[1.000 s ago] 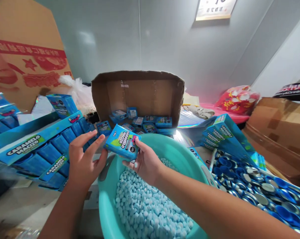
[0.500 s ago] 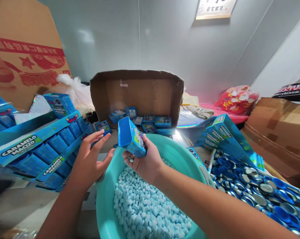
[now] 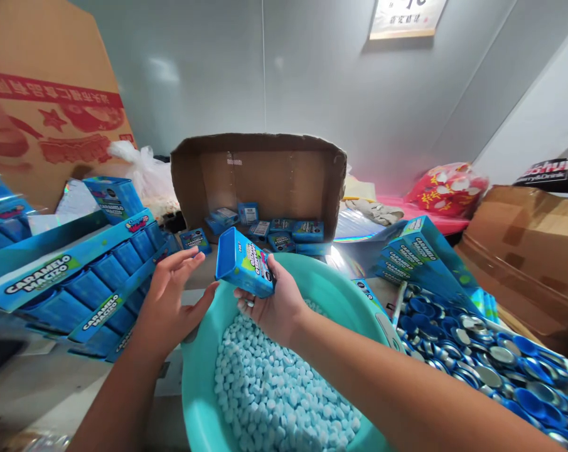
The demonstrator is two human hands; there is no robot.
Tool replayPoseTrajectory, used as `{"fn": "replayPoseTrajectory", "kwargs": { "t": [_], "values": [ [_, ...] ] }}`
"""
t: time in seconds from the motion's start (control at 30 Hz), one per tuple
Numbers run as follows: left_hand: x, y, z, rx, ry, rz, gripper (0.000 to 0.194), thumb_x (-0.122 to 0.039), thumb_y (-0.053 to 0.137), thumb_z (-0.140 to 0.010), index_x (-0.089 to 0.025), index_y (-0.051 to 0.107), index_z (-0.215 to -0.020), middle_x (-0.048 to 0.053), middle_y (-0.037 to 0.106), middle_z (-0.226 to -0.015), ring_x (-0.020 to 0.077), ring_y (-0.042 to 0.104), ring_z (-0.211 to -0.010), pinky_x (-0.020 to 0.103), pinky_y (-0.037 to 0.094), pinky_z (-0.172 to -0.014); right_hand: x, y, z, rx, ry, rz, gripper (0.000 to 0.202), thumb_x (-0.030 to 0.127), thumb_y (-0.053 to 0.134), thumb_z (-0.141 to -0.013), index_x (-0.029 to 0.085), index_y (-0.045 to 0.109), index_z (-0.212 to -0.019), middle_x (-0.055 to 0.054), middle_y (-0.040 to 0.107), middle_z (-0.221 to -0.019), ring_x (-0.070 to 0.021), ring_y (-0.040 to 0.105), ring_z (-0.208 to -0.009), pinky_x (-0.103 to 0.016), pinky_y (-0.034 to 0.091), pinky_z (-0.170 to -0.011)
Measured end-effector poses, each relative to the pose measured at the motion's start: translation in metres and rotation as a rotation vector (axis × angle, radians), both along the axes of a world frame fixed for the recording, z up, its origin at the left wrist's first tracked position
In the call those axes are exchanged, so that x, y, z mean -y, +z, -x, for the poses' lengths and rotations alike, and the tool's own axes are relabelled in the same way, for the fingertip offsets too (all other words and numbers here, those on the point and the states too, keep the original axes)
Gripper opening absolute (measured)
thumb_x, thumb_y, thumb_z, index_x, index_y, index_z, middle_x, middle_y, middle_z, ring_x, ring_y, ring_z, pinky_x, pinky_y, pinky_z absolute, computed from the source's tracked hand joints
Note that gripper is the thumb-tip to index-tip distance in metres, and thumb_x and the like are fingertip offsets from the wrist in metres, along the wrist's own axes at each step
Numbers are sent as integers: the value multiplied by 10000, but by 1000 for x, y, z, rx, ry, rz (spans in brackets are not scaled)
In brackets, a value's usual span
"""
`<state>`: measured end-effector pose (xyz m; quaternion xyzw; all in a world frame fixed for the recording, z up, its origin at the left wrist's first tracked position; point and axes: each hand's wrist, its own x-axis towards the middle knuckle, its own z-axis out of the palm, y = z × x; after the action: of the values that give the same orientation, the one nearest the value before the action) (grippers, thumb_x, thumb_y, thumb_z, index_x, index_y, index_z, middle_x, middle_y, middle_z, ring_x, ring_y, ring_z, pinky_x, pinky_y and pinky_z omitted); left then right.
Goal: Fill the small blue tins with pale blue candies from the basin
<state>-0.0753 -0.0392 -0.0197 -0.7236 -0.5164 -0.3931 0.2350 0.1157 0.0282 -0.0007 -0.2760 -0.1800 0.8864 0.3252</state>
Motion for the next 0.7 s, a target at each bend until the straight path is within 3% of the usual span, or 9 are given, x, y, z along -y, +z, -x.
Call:
{"fn": "replayPoseTrajectory", "kwargs": {
  "t": [0.13, 0.33, 0.53, 0.6, 0.7],
  "values": [
    [2, 3, -1, -59, -78, -105, 637, -104, 744, -820, -223, 483, -1389, 123, 591, -1292, 217, 628, -1140, 374, 527, -1012, 0, -3, -1, 4, -21, 19, 415, 464, 369, -1027, 167, 628, -897, -24, 687, -640, -161, 631, -539, -260, 474, -532],
    [7, 5, -3, -55, -102, -175, 733, -76, 769, -792, -266, 463, -1431, 94, 614, -1238, 192, 643, -1083, 338, 541, -966, -1, -6, -1, 75, -57, 40, 367, 478, 430, -1009, 187, 617, -884, -4, 658, -597, -145, 589, -483, -243, 464, -494],
    [6, 1, -1, -94, -79, 8, 792, -152, 710, -868, -338, 323, -1533, 131, 466, -1450, 265, 544, -1278, 462, 504, -1048, -2, -9, 5, 188, -47, 33, 299, 499, 547, -958, 212, 633, -969, 23, 652, -617, -131, 590, -464, -223, 462, -460],
    [5, 2, -1, -130, -48, 98, 722, -190, 677, -897, -307, 346, -1528, 149, 407, -1507, 308, 467, -1351, 521, 464, -1087, -2, -10, 6, 227, -30, 17, 293, 501, 590, -935, 214, 631, -972, 28, 648, -628, -128, 602, -478, -221, 479, -473],
    [3, 4, 0, -193, -29, 198, 554, -176, 607, -932, -283, 466, -1456, 110, 496, -1447, 313, 445, -1335, 542, 447, -1098, -2, -13, 5, 171, 57, -41, 300, 505, 571, -946, 212, 629, -968, 21, 653, -660, -137, 633, -520, -229, 501, -499]
  ]
}}
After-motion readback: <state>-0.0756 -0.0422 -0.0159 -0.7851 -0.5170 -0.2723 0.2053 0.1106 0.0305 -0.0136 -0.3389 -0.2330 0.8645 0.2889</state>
